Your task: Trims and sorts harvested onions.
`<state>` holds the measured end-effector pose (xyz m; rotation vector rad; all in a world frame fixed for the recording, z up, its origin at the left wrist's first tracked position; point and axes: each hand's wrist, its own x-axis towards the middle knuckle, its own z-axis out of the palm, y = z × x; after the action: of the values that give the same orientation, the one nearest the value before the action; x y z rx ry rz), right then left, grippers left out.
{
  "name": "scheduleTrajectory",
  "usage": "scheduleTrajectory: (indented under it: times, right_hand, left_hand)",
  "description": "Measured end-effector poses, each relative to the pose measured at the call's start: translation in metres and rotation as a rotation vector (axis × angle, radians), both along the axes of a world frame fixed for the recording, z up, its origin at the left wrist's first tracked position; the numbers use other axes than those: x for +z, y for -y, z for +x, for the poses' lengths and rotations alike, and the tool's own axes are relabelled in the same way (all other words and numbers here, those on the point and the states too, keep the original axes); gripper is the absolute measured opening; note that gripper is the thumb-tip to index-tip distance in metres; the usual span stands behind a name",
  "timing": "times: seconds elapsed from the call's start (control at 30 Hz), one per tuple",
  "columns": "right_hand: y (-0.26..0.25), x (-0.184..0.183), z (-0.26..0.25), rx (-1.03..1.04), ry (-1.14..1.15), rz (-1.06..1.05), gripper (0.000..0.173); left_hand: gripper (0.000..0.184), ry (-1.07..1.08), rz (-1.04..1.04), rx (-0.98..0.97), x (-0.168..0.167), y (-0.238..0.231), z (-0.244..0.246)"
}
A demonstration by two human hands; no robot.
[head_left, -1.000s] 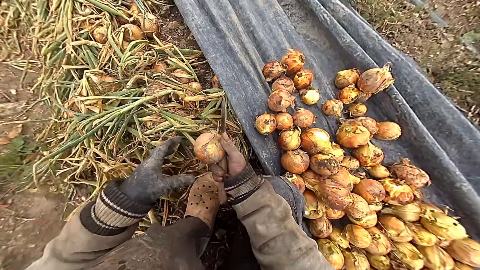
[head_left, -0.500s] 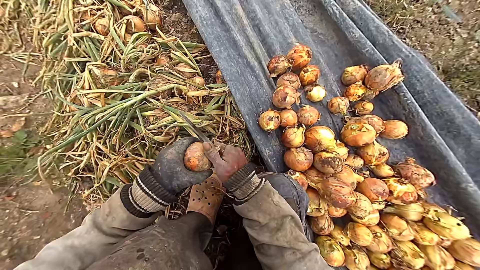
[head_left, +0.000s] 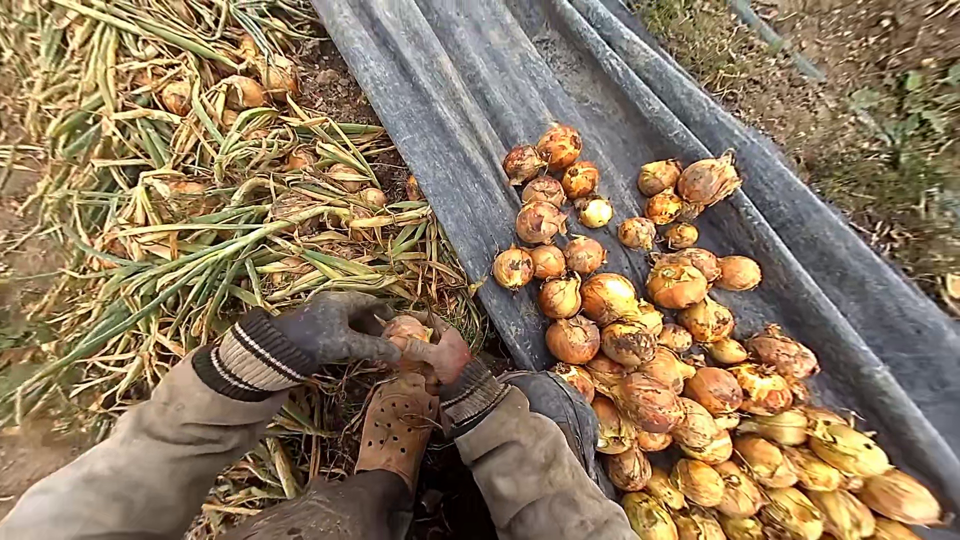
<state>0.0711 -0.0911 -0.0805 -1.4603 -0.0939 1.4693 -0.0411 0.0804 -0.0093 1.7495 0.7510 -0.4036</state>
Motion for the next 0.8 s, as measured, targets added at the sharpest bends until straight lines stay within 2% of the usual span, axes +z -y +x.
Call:
scheduleTrajectory:
  times: [0.07,0.13,0.2,0.27,0.33,0.4,0.47,0.57,0.63,0.7,0.77,0.8]
  right_hand:
    - [0.007,0.0,0.007,-0.151,-0.106,-0.011,0.047]
    - [0.016,-0.001,0.017,-0.367,-0.227,0.132,0.044]
    - [0.025,-0.005,0.036,-0.573,-0.31,0.476,0.05]
    - [0.032,-0.002,0.063,-0.74,-0.272,0.791,0.059]
    - [0.039,-0.002,0.08,-0.962,-0.123,0.852,0.054]
    - [0.039,-0.016,0.081,-1.059,0.057,0.742,0.043]
    - [0.025,-0.021,0.067,-1.034,0.092,0.48,0.032]
    - [0.003,-0.014,0.046,-0.779,-0.001,0.173,0.023]
    - [-0.006,-0.011,0.043,-0.615,-0.088,0.08,0.012]
    - [-0.004,-0.007,0.042,-0.504,-0.134,0.03,0.012]
    - [-0.001,-0.005,0.043,-0.463,-0.13,0.025,0.016]
    - [0.0,-0.005,0.044,-0.451,-0.119,0.027,0.017]
  left_hand:
    - [0.025,0.111,0.177,0.022,-0.008,-0.032,0.038]
    - [0.022,0.141,0.483,0.055,-0.036,-0.073,0.086]
    - [0.03,0.001,0.703,0.007,-0.062,-0.109,0.132]
    - [0.044,-0.142,0.773,-0.086,-0.091,-0.133,0.167]
    - [0.058,-0.082,0.712,-0.053,-0.121,-0.138,0.192]
    - [0.07,0.084,0.602,0.019,-0.143,-0.129,0.213]
    - [0.085,0.089,0.596,-0.027,-0.145,-0.121,0.227]
    - [0.092,-0.029,0.67,0.056,-0.146,-0.113,0.229]
    - [0.088,-0.098,0.677,0.128,-0.141,-0.115,0.228]
    - [0.092,-0.176,0.673,0.164,-0.136,-0.117,0.226]
    - [0.095,-0.093,0.603,0.263,-0.14,-0.127,0.22]
    - [0.09,-0.007,0.535,0.324,-0.144,-0.132,0.216]
